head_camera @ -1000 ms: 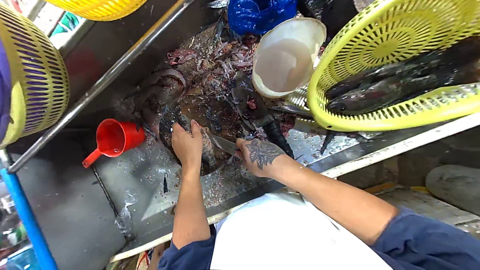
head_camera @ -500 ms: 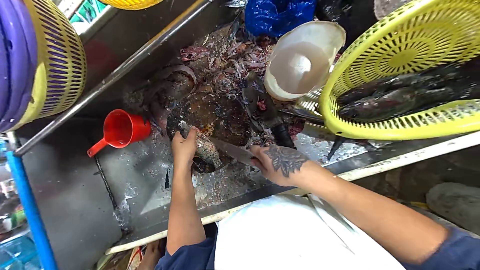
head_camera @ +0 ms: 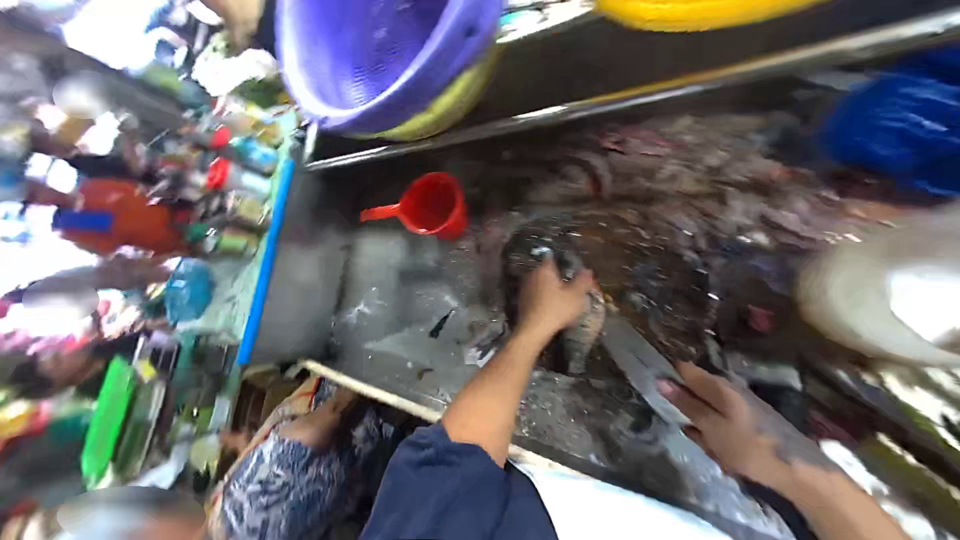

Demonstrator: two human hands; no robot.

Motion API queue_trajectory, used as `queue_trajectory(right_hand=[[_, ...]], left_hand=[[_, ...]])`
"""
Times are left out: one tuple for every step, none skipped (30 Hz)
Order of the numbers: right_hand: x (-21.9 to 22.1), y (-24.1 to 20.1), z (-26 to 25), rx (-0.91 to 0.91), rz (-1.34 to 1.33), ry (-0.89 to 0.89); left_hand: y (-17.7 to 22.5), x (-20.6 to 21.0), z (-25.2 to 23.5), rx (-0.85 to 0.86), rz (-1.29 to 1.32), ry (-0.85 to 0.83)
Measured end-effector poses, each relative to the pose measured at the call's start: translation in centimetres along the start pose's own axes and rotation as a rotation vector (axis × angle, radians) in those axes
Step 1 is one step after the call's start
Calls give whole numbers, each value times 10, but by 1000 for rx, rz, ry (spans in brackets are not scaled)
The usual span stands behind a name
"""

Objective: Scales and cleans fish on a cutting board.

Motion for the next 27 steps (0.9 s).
queue_trajectory(right_hand=[[2, 4, 3, 38, -40, 8], [4, 5, 7, 80, -63, 10], [5, 5, 12, 122, -75, 13], [2, 4, 18, 156, -85, 32], [-5, 4, 22, 169, -91, 69], [-14, 5, 26, 169, -88, 98], [-23, 4, 30, 161, -82, 109], [-29, -2, 35, 154, -70, 109], [-31, -10, 38, 134, -47, 115], [-29, -19, 38, 98, -6, 127], [-25, -28, 35, 52, 56, 144], [-19, -38, 27, 7, 134, 157], [-13, -45, 17, -25, 226, 159], [-9, -48, 7, -28, 327, 156], [-8, -46, 0, -1, 414, 154], [-14, -50, -2, 22, 459, 195], [-24, -58, -1, 40, 483, 269], [-32, -65, 4, 60, 504, 352], [-38, -65, 14, 89, 537, 412], [-40, -64, 23, 102, 571, 417], [-36, -67, 21, 57, 592, 376], [-24, -66, 13, 7, 592, 281], [-11, -58, 6, 1, 568, 167], [-7, -48, 0, 15, 547, 96], [-15, -46, -5, 25, 507, 107], [-32, -47, -9, 25, 498, 203], [-51, -49, -5, 46, 519, 337]], left_hand=[[2, -1, 3, -26, -61, -1], [4, -2, 6, -50, -100, 0], [3, -6, 9, -72, -118, 18], [0, -12, 14, -97, -123, 47], [-4, -21, 18, -113, -114, 85], [-9, -31, 21, -119, -100, 116], [-14, -39, 22, -120, -91, 126], [-19, -44, 23, -122, -81, 120], [-25, -46, 22, -125, -82, 112], [-30, -45, 23, -132, -83, 99], [-34, -44, 24, -138, -79, 93], [-35, -42, 25, -138, -60, 95], [-33, -42, 27, -128, -33, 106], [-31, -43, 30, -113, -5, 114], [-30, -44, 33, -99, 9, 111], [-30, -48, 36, -88, 20, 108], [-32, -55, 39, -84, 34, 110], [-38, -61, 42, -93, 48, 114], [-47, -58, 46, -105, 60, 118], [-55, -49, 46, -103, 68, 119], [-58, -46, 41, -90, 74, 124], [-60, -50, 38, -74, 80, 132], [-63, -53, 39, -64, 95, 123], [-62, -55, 41, -54, 120, 102], [-60, -60, 43, -42, 144, 82], [-58, -66, 44, -28, 168, 64], [-59, -69, 46, -15, 185, 50]])
Point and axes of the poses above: each hand's wrist, its own z-axis away from the middle knuckle, its own x-axis out of the palm, y = z × x, the point moved 10 cm from there along -z, towards the middle knuckle
